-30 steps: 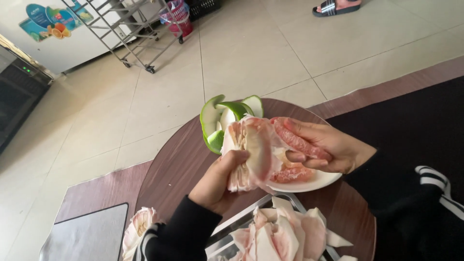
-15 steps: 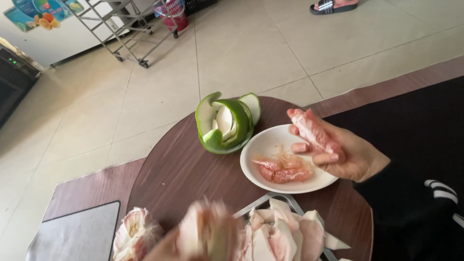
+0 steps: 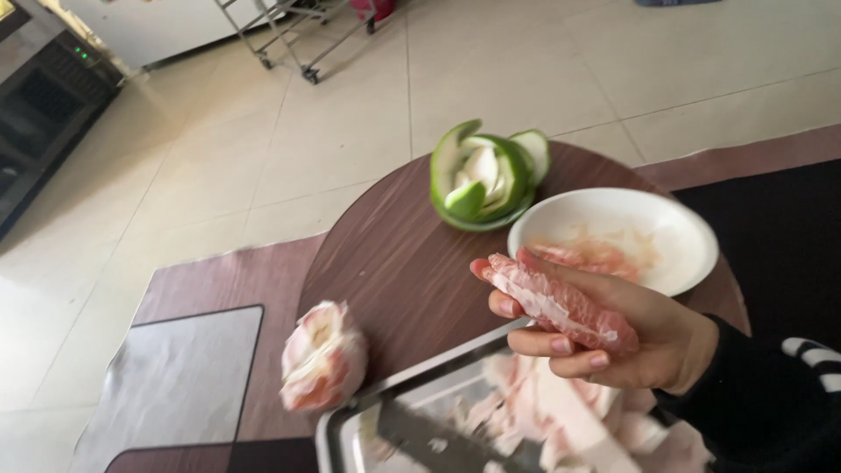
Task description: Peeling the thin membrane off pomelo segments and placing the fruit into a bowl
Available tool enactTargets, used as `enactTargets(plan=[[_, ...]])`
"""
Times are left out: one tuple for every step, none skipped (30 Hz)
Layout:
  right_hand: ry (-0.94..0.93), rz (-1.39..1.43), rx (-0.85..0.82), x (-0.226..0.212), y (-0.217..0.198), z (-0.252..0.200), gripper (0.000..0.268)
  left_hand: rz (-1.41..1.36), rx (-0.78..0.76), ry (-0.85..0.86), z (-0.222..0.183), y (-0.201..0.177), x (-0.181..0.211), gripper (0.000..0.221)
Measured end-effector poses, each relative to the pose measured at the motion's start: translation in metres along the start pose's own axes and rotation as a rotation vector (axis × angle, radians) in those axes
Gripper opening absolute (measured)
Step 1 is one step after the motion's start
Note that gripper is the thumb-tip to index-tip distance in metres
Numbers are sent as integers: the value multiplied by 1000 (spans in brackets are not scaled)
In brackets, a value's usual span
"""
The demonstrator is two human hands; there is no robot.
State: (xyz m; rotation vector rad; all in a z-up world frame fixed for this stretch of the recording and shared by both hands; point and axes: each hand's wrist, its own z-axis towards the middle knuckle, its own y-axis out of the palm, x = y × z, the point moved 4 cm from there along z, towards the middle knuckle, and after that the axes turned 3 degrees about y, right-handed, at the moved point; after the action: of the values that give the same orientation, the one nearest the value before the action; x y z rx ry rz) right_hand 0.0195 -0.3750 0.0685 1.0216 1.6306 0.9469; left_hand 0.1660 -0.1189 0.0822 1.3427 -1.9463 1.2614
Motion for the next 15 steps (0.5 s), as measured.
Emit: enactTargets(plan=[[-13, -50, 29, 7, 5, 3, 40, 77, 7, -24, 3, -5, -6, 56], [-25, -100, 58, 14, 10, 7, 39, 154, 13, -49, 5, -9, -13, 55], [-23, -99, 60, 21, 18, 8, 39, 230, 16, -73, 1, -11, -13, 55], [-57, -195, 140, 27, 23, 10, 43, 306, 19, -97, -2, -10, -12, 54], [-90, -289, 218, 34, 30, 11, 50, 382, 20, -124, -6, -7, -11, 54], [-85, -284, 219, 45, 40, 15, 50, 379, 16, -129, -4, -5, -7, 54], [-231, -365, 279, 49, 49, 17, 50, 192, 337, 97, -3, -13, 8, 34], [-378, -446, 334, 52, 59, 18, 51, -3, 649, 330, -7, -21, 20, 18], [-370, -448, 334, 58, 58, 21, 51, -9, 653, 325, 0, -17, 30, 18], [-440, -548, 400, 60, 57, 22, 40, -277, 665, 301, 8, -14, 38, 28], [-511, -651, 464, 60, 56, 21, 40, -547, 674, 278, 17, -10, 46, 38], [-504, -658, 462, 63, 55, 23, 40, -554, 680, 277, 21, -6, 49, 38], [-552, -752, 515, 63, 53, 23, 41, -645, 668, 260, 28, -2, 52, 40], [-601, -848, 569, 61, 52, 21, 43, -736, 655, 242, 36, 3, 56, 43], [-597, -851, 571, 63, 54, 20, 43, -742, 655, 241, 42, 7, 53, 43]])
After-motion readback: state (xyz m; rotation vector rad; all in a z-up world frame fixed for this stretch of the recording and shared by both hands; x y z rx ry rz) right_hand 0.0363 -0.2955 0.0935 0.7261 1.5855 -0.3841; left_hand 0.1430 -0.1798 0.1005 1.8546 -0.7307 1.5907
